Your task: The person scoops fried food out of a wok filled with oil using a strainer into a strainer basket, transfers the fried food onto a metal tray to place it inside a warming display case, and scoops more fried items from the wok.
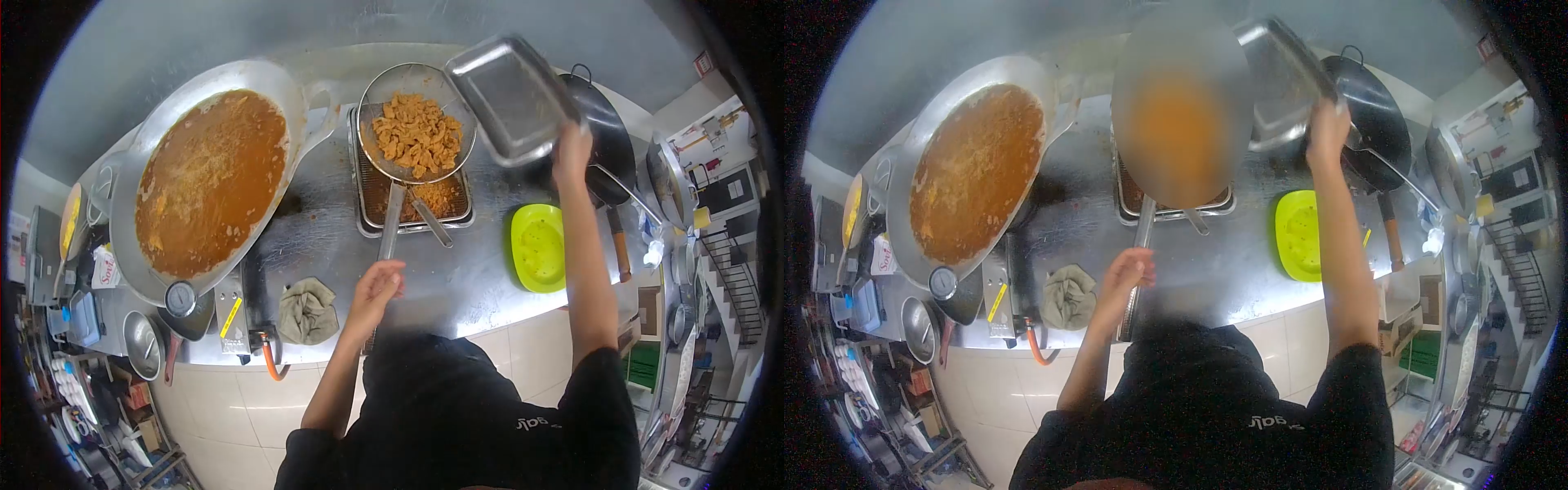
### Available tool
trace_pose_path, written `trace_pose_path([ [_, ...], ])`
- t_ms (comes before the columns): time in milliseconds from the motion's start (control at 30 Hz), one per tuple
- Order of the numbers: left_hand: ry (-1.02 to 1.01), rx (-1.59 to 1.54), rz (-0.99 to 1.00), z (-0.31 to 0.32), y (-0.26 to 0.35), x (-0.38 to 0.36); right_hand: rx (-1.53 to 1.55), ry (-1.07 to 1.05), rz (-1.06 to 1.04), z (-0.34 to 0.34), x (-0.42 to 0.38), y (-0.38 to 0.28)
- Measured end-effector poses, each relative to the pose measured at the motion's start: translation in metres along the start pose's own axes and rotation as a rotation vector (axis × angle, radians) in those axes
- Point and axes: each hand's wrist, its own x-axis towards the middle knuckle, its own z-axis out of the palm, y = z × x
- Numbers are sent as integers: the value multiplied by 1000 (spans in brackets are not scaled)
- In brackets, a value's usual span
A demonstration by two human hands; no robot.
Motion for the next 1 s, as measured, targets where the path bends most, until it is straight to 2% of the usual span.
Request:
trace_pose_path([
  [67,4,-40,-28,14,7,16,211,39,282,-31,-47,19],
  [100,-1,-100,-50,21,8,23,243,120,319,-39,-79,29],
  [167,-5,-241,-125,32,10,28,3,-60,342,-65,-143,44],
  [200,-3,-322,-175,36,11,27,-405,-258,174,-76,-176,52],
  [233,4,-402,-228,39,11,24,-476,-360,195,-79,-207,55],
  [267,105,-392,-221,38,4,20,-488,-439,234,-77,-234,60],
  [300,204,-378,-208,35,-9,14,33,-254,747,-70,-254,76],
  [333,303,-363,-196,33,-17,5,135,-349,759,-64,-270,75],
  [400,392,-284,-192,15,-19,-22,489,-396,849,-66,-288,96],
  [467,494,-158,-129,2,-19,-52,314,-618,642,-55,-292,107],
  [533,590,-154,-98,-7,-16,-87,365,-745,742,-35,-302,123],
  [600,672,-282,-92,-8,-13,-115,644,-776,1154,-4,-311,151],
  [700,817,-293,23,-9,-23,-144,906,-836,1463,43,-306,142],
  [833,906,-372,130,0,-27,-165,761,-707,1270,71,-301,119],
  [933,940,-349,207,8,-28,-163,691,-641,1161,58,-277,91],
  [1000,962,-325,198,20,-18,-157,715,-633,1163,42,-263,70],
])
